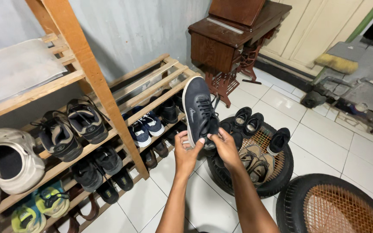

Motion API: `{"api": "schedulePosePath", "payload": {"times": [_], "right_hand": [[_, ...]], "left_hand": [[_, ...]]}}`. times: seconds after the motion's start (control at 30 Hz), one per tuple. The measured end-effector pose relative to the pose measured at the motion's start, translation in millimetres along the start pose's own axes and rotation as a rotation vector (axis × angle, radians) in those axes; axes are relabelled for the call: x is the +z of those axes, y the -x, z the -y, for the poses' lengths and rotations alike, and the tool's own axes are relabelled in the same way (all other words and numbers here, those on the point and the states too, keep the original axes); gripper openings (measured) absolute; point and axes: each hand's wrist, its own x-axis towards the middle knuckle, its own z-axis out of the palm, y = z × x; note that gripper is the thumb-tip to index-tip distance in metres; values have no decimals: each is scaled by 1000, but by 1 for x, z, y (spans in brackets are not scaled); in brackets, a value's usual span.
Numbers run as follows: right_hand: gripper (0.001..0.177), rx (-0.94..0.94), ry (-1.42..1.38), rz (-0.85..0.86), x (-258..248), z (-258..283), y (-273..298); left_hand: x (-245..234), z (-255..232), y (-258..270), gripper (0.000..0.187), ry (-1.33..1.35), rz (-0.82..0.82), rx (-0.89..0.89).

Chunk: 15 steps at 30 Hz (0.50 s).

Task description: The person picks up shoes from a wooden rack and from round tire-based stands, then places them back onto the rack. The person handles several pairs of sneakers and sandals, arranging them on the shelves.

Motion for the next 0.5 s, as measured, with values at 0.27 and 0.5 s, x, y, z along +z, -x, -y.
{"api": "schedulePosePath", "payload": {"times": [0.27, 0.5], "right_hand": [[20, 89, -80, 31, -31, -31, -10], [15, 255, -255, 182, -43, -39, -8]], "left_hand": [[-16, 12, -18, 60, 294, 202, -257], [-28, 16, -33, 65, 618, 434, -227]]}}
